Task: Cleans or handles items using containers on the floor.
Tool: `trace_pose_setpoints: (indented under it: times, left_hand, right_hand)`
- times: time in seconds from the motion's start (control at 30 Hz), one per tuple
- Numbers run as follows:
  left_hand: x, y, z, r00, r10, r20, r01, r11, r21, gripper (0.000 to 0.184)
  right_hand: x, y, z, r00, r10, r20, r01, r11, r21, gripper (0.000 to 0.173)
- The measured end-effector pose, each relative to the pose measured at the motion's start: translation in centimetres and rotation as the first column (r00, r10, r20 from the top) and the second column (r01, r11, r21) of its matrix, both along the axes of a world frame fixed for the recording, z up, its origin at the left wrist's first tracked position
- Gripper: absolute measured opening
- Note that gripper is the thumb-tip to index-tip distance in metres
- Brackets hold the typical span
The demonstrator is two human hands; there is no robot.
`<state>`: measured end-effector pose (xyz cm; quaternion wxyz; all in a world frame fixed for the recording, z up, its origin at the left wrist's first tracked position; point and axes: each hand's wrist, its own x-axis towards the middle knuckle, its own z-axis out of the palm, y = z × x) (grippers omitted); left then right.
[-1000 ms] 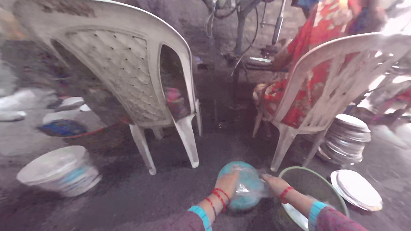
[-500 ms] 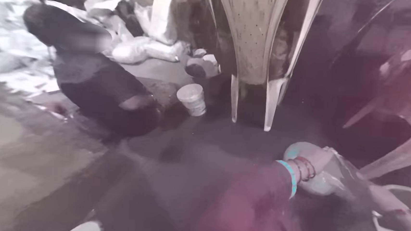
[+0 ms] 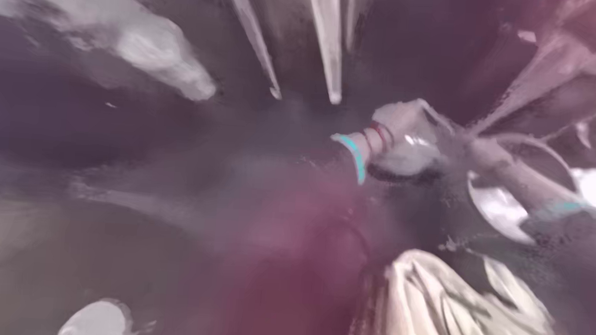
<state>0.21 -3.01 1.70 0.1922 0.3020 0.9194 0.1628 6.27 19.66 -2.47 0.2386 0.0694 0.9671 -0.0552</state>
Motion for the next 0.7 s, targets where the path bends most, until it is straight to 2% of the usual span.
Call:
trace_pose_setpoints:
  times: [0.07, 0.17, 0.33, 0.4, 0.47, 0.53, 0.63, 0.7]
  left_hand:
    - [-0.6, 0.2, -2.4, 0.999, -0.033, -0.034, 0.033, 0.999, 0.008, 0.056]
    - [-1.8, 0.8, -3.1, 0.998, -0.022, -0.059, 0.02, 1.0, -0.023, 0.066]
    - [-2.6, 1.1, -3.5, 0.995, -0.052, -0.087, 0.049, 0.998, -0.033, 0.074]
    - [-2.6, 1.2, -3.5, 0.994, -0.058, -0.089, 0.055, 0.998, -0.03, 0.075]
    - [-2.4, 1.2, -3.3, 0.993, -0.071, -0.098, 0.071, 0.997, -0.011, 0.074]
    - [-2.3, 1.2, -3.2, 0.991, -0.095, -0.093, 0.095, 0.995, -0.002, 0.075]
    - [-2.4, 0.9, -2.3, 0.981, -0.18, -0.067, 0.18, 0.984, -0.009, 0.057]
    - [-0.8, -0.8, 1.1, 0.958, -0.281, -0.063, 0.287, 0.952, 0.111, 0.03]
  right_hand:
    - [0.0, 1.4, -1.9, 0.997, 0.036, -0.069, -0.039, 0.999, -0.034, 0.041]
    - [-0.4, 1.9, -1.7, 0.996, 0.057, -0.066, -0.062, 0.995, -0.078, 0.04]
    - [-0.8, 2.4, -1.7, 0.994, 0.079, -0.071, -0.083, 0.995, -0.054, 0.042]
    - [-0.6, 2.4, -1.4, 0.994, 0.048, -0.101, -0.054, 0.997, -0.06, 0.044]
    - [-0.4, 2.4, -1.2, 0.992, -0.016, -0.127, 0.005, 0.996, -0.084, 0.052]
    - [-0.3, 2.5, -1.2, 0.987, -0.068, -0.149, 0.059, 0.996, -0.063, 0.051]
    - [-0.4, 2.9, -0.9, 0.968, -0.108, -0.224, 0.097, 0.993, -0.06, 0.051]
    - [-0.6, 3.6, -0.6, 0.948, -0.175, -0.266, 0.157, 0.984, -0.086, 0.054]
